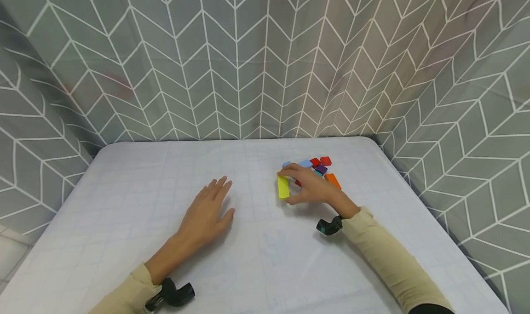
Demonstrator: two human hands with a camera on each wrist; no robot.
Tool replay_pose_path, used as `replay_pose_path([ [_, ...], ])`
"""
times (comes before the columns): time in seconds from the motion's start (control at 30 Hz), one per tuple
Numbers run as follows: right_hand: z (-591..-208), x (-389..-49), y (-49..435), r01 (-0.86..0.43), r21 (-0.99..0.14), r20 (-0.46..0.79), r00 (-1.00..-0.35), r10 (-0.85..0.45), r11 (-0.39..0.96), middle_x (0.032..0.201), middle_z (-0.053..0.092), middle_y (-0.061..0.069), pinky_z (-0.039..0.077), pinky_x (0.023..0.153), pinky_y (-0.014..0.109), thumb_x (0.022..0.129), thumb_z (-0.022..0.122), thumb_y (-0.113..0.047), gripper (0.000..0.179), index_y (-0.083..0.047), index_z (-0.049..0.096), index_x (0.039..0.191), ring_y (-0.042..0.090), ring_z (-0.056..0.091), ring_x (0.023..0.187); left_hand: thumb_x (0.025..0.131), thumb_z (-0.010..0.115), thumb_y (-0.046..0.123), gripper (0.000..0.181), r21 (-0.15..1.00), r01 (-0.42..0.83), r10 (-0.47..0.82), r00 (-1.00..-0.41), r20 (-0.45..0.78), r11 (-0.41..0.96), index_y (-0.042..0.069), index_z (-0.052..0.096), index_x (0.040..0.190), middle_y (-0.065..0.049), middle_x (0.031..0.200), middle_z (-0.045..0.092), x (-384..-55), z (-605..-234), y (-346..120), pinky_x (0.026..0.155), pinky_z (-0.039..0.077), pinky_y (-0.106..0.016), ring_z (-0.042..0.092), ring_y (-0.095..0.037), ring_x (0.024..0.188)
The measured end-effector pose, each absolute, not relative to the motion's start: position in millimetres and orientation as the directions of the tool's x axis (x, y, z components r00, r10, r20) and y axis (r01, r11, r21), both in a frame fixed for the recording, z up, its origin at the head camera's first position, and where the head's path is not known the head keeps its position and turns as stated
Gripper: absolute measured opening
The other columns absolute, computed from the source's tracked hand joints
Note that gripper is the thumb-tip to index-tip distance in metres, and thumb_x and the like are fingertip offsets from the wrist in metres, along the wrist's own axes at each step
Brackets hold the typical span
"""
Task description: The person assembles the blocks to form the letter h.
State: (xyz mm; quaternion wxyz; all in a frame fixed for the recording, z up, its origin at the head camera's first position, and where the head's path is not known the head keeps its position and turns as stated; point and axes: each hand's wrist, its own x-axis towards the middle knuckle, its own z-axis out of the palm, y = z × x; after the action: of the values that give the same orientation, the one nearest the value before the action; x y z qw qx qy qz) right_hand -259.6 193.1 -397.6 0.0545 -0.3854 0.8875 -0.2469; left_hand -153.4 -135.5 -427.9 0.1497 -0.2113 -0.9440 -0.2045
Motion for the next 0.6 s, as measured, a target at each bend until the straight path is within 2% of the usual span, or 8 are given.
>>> replay_pose_path([
  [0.1,-396.5,-251.4,183.3,-0.654,-0.494,0.099,-0.697,-0.710,0.573,0.144,0.054,0.013,0.051,0.104,0.048,0.080,0.085,-0.027,0.070,-0.004,0.061,0.142,0.030,0.053,0.130,0.097,0.068,0.024,0.066,0.309,0.455,0.325,-0.861,0.390,0.835,-0.002,0.046,0.154,-0.018,0.163,0.038,-151.4,-428.3,-144.5,0.120,0.026,-0.059,0.031,-0.044,0.149],
  [0.3,-398.5,-231.7,162.2,-0.647,-0.517,0.104,-0.697,-0.710,0.560,0.145,0.052,0.009,0.052,0.103,0.045,0.080,0.085,-0.028,0.072,-0.006,0.061,0.143,0.026,0.050,0.131,0.096,0.068,0.023,0.066,0.309,0.446,0.294,-0.853,0.431,0.840,-0.002,0.046,0.153,-0.018,0.163,0.037,-146.2,-430.8,-160.1,0.120,0.023,-0.059,0.025,-0.043,0.152],
  [0.47,-400.0,-218.6,145.3,-0.661,-0.531,0.105,-0.673,-0.732,0.531,0.146,0.050,0.009,0.051,0.104,0.043,0.080,0.086,-0.029,0.074,-0.007,0.060,0.145,0.025,0.049,0.132,0.094,0.070,0.020,0.065,0.295,0.467,0.293,-0.827,0.479,0.834,-0.004,0.049,0.151,-0.021,0.160,0.041,-141.7,-434.2,-167.2,0.117,0.028,-0.062,0.030,-0.046,0.149],
  [0.6,-401.9,-211.1,135.7,-0.659,-0.536,0.082,-0.663,-0.744,0.528,0.147,0.048,0.007,0.050,0.104,0.041,0.081,0.086,-0.030,0.074,-0.010,0.059,0.146,0.024,0.049,0.132,0.093,0.070,0.020,0.066,0.286,0.473,0.294,-0.818,0.495,0.833,-0.005,0.050,0.150,-0.022,0.159,0.042,-137.6,-434.9,-171.2,0.119,0.026,-0.058,0.032,-0.047,0.148],
])
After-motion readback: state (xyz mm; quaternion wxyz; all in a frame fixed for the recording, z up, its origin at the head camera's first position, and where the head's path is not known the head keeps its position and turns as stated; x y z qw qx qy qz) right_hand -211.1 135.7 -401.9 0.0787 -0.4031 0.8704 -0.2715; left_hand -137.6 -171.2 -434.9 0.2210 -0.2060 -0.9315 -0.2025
